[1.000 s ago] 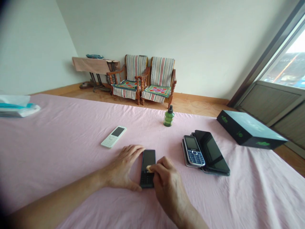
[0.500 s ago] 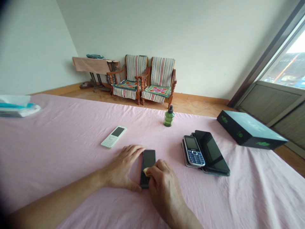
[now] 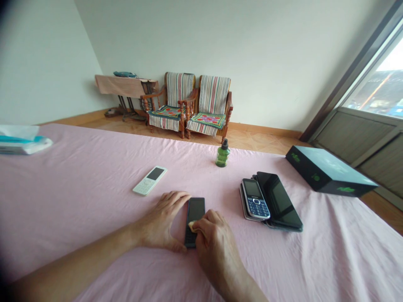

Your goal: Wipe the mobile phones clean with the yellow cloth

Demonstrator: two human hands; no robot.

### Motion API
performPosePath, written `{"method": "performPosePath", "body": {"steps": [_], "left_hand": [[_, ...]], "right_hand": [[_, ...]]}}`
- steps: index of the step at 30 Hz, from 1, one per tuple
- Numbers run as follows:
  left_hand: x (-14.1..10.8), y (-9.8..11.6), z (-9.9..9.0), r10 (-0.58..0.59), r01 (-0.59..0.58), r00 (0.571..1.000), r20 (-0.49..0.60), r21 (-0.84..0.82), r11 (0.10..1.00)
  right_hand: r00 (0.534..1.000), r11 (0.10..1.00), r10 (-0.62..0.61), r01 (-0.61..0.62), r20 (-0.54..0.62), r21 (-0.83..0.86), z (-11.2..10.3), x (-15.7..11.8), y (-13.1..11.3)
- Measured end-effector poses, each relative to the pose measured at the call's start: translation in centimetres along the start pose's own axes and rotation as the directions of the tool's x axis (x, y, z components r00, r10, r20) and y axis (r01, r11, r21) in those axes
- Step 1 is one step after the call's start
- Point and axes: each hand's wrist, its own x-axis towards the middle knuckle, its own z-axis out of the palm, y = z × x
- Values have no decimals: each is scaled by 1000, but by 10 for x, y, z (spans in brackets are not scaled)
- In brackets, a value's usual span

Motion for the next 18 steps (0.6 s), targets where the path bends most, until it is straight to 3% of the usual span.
{"method": "performPosePath", "body": {"steps": [18], "left_hand": [[-2,0,0,-9,9,1000,-1,-15,1000]], "right_hand": [[1000,1000,-25,25,-7,8,-4,0,1]]}}
